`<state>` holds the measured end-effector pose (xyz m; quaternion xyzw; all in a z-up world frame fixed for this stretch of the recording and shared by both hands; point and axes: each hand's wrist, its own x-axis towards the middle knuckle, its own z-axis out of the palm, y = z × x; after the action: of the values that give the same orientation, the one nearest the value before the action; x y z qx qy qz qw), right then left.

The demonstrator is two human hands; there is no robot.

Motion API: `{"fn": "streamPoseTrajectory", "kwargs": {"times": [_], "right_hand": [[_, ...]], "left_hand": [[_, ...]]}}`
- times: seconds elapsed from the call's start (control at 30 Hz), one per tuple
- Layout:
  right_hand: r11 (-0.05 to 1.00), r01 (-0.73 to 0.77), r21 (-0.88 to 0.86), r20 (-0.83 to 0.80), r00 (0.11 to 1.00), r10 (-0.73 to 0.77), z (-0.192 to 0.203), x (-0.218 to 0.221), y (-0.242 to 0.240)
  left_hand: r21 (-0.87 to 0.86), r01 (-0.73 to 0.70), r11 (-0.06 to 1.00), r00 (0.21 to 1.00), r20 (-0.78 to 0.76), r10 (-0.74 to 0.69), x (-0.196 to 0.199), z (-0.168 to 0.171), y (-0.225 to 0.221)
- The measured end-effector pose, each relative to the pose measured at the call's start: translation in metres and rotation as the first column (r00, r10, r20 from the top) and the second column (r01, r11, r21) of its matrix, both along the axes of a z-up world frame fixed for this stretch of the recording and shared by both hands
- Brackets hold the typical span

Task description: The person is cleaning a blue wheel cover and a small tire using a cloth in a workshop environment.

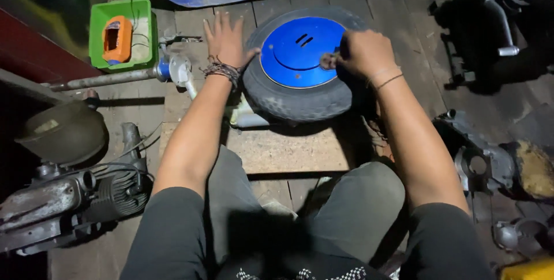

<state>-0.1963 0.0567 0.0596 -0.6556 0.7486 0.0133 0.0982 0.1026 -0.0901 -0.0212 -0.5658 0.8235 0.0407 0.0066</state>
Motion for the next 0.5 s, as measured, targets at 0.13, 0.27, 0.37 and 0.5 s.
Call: {"fn": "streamPoseTrajectory", "kwargs": {"times": [0.13, 0.27, 0.37, 0.5], "right_hand": [[0.994, 0.024, -0.102, -0.160, 0.986, -0.040, -0.009, -0.019, -0.002], [0.991, 0.033, -0.128, -0.209, 0.976, -0.060, -0.010, -0.019, 0.004], [0.996, -0.056, -0.064, -0.181, 0.983, 0.043, 0.012, 0.025, 0.017], [0.987, -0.154, -0.036, -0.145, 0.978, 0.147, -0.008, 0.022, 0.006]], "left_hand": [[-0.180, 0.088, 0.980, 0.958, -0.255, -0.133, -0.022, 0.018, 0.024], [-0.177, 0.336, 0.925, 0.828, -0.414, -0.380, -0.062, 0.035, 0.068], [-0.217, 0.410, 0.886, 0.804, -0.373, -0.463, -0.082, 0.031, 0.084], [-0.084, 0.407, 0.910, 0.871, -0.264, -0.414, -0.065, 0.037, 0.060]]}}
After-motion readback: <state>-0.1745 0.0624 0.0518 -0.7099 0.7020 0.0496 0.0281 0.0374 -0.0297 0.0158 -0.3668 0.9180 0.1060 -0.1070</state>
